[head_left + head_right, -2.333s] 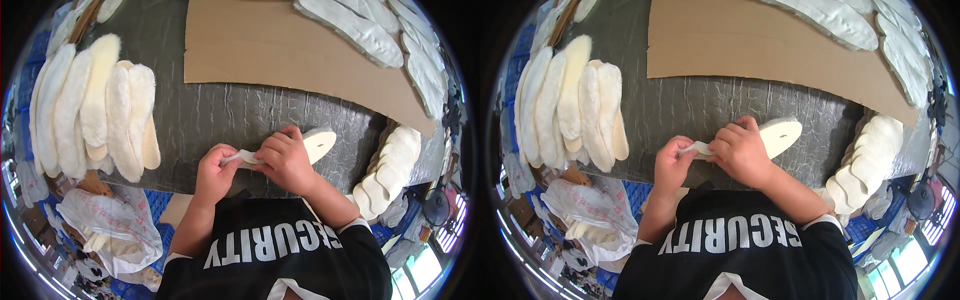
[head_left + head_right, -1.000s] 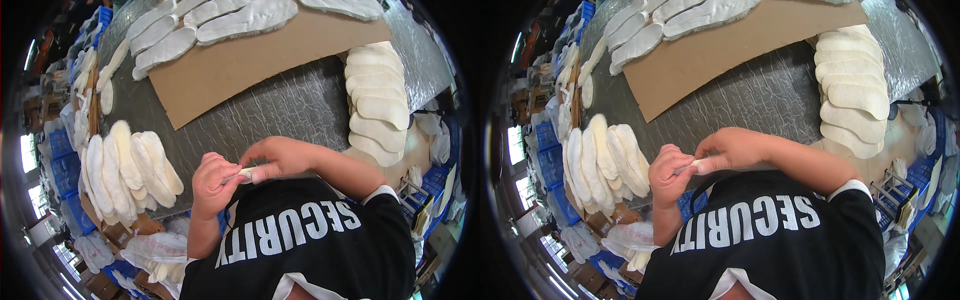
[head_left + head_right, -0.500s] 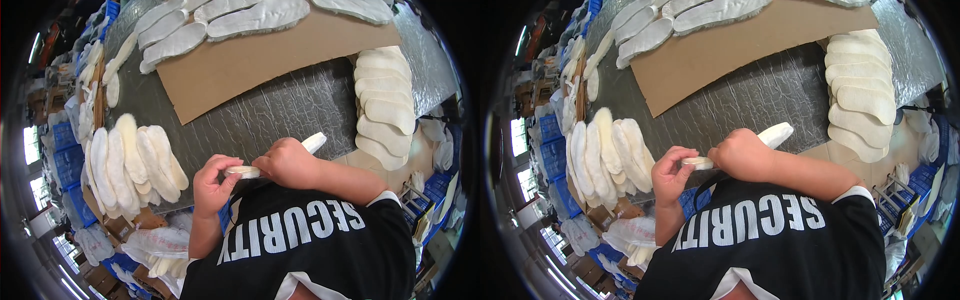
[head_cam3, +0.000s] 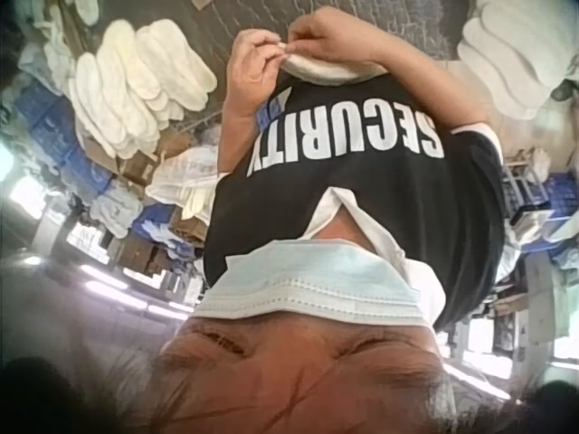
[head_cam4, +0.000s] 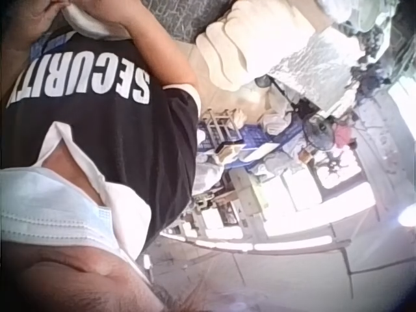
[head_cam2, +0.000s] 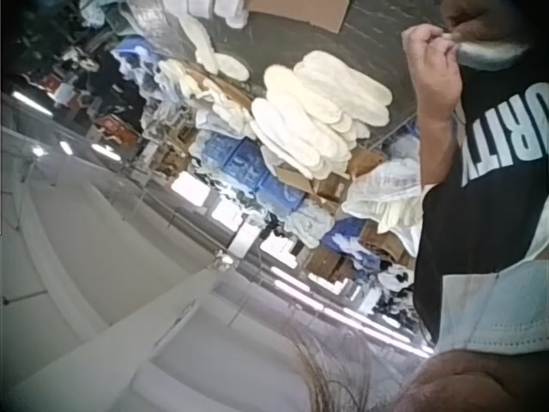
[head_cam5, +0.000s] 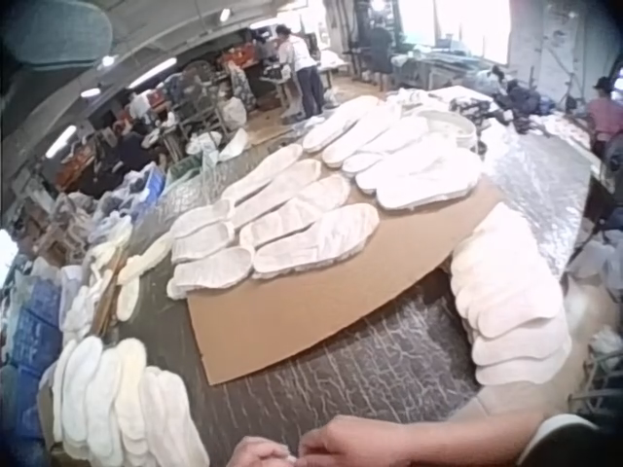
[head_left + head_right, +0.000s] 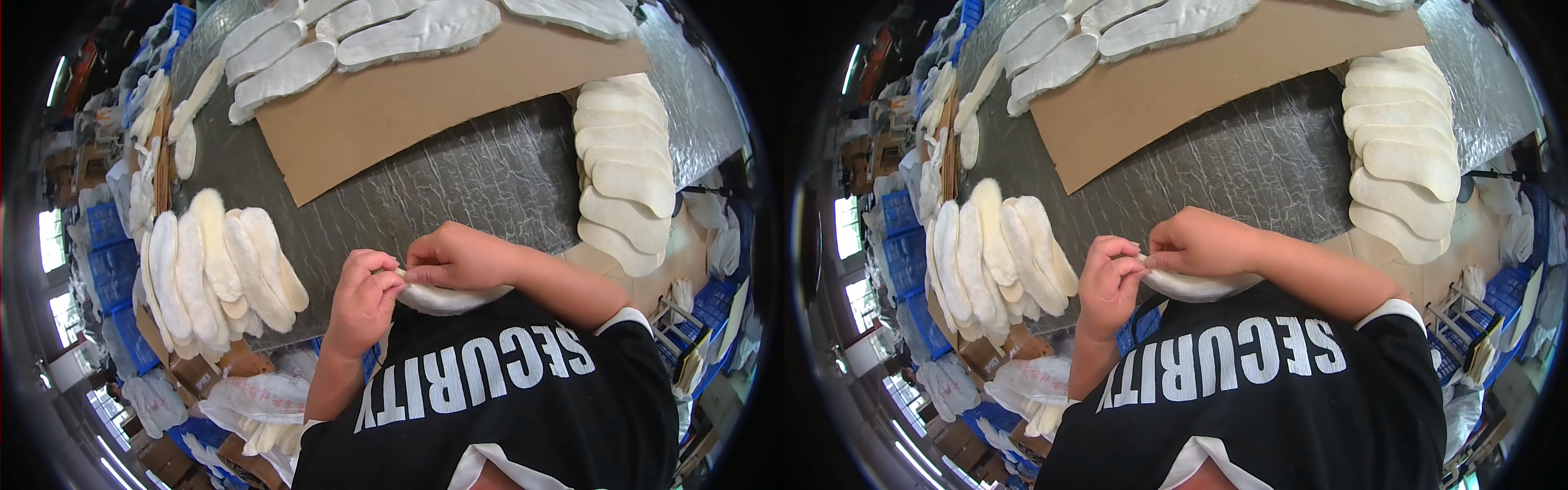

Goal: The recorder is attaching a white furry lining to beige shoe insole bases at a factory workstation.

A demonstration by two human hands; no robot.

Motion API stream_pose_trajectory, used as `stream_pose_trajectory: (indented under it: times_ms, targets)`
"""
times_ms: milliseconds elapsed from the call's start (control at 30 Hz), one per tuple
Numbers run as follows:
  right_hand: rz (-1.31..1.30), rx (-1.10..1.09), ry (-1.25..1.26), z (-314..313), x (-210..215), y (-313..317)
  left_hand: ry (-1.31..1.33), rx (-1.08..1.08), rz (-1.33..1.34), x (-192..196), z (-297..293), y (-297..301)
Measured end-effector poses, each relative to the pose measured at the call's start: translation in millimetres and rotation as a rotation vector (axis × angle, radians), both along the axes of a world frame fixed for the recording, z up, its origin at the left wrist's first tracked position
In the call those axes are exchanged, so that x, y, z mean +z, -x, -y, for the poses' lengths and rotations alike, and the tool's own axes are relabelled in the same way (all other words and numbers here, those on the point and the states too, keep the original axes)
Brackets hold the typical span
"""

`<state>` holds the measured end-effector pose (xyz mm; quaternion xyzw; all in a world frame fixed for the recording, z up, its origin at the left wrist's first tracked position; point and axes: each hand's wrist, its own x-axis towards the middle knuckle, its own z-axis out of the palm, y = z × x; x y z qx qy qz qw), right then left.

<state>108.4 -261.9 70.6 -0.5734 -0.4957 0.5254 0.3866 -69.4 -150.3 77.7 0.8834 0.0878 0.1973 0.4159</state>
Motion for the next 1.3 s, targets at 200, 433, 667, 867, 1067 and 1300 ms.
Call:
stream_pose_trajectory:
  times_ms: [200, 433, 667, 867, 1067, 1300]
  targets:
    - [-0.061, 0.070, 0.075, -1.6, -3.0, 5.9, 0.037, -0.092, -0.101, 4.6, 1.2, 3.4]
    - [-0.132, -0.070, 0.079, 0.0, -25.5, 22.9, 0.224, -0.092, -0.297, 16.4, 0.9, 14.9]
    - [0.051, -0.029, -0.042, 1.0, -20.2, 24.7, 0.614, 0.158, -0.396, 0.7, 2.1, 20.0]
    - [0.086, -0.032, -0.203, 4.4, -15.5, 24.6, 0.558, 0.207, -0.411, 7.9, 1.0, 15.9]
    - [0.030, -0.065, 0.002, 8.1, 2.3, 26.9, 0.957, 0.233, -0.285, 13.3, 0.2, 16.0]
    - [0.196, -0.081, -0.140, 14.0, -2.7, 32.1, 0.931, 0.173, -0.465, 11.6, -9.2, 20.2]
